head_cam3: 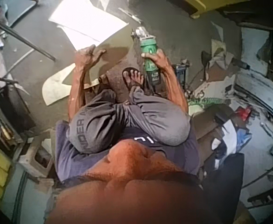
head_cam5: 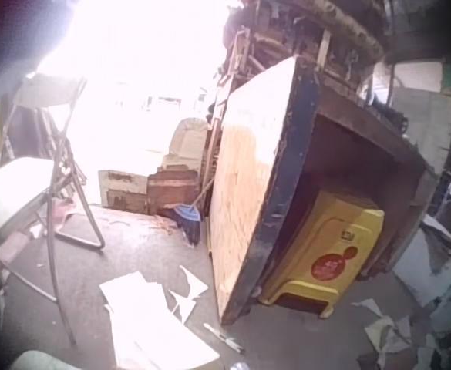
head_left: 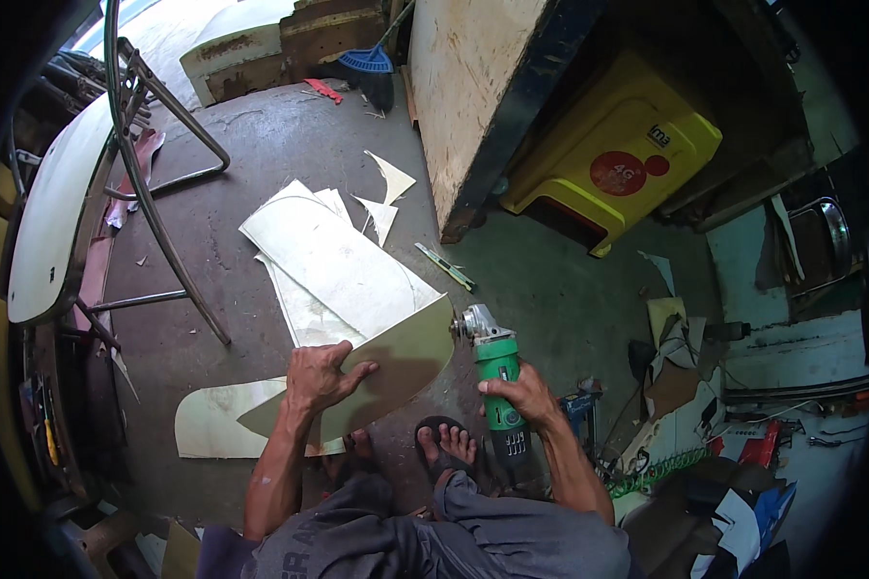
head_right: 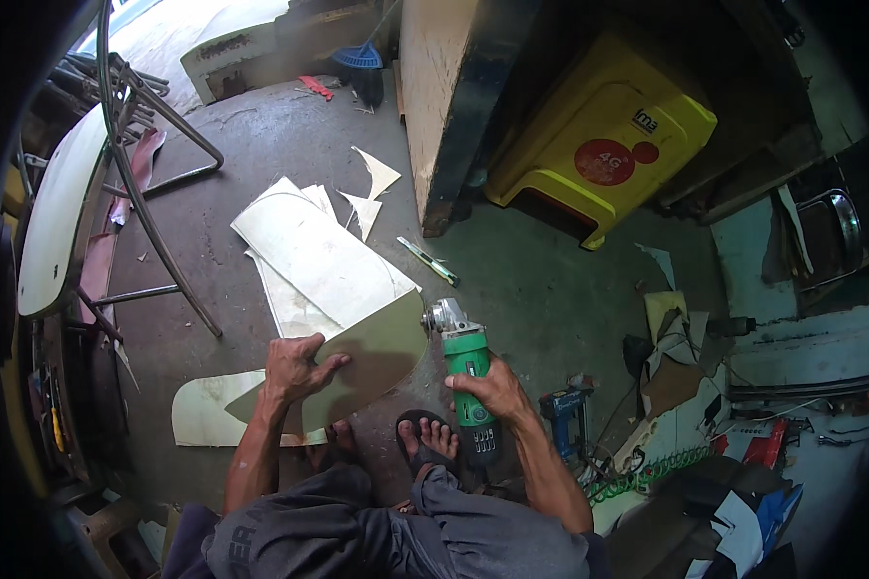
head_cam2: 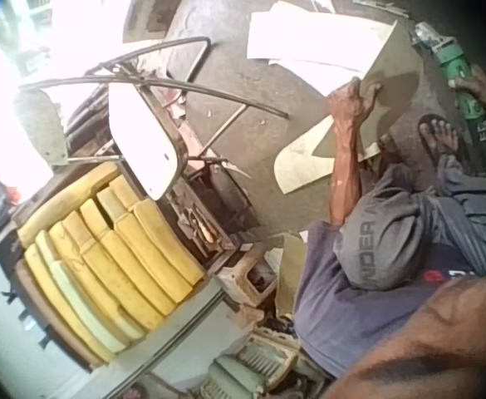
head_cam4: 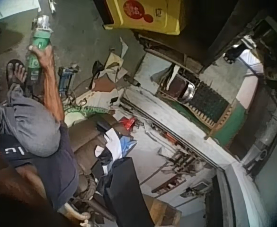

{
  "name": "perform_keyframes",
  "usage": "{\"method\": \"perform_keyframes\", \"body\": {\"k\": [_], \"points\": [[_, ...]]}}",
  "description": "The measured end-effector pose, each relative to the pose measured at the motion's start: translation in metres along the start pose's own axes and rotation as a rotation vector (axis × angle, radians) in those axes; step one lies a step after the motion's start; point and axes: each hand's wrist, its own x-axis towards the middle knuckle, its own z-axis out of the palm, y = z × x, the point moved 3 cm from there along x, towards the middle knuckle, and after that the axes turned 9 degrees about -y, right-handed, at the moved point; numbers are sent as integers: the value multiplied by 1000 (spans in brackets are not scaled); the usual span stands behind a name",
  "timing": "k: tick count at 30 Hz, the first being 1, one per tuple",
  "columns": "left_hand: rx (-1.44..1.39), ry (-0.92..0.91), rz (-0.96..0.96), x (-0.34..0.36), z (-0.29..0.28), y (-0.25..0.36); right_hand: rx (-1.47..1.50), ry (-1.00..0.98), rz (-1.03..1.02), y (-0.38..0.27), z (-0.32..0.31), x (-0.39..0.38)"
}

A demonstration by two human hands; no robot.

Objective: The person uses a hand-held angle grinder to cut a curved shape out of a thin piece of light-colored material, following a pencil outline.

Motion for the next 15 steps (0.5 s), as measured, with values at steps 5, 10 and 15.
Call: {"method": "perform_keyframes", "body": {"k": [5,10,15], "points": [[-10,14,4,-1,2,-1,31,9,31,11,-1,2],[-51,21,-15,0,0,0,63,8,60,19,-1,1],[-39,18,-69,1,-3,-4,107,-12,66,23,7,3]]}}
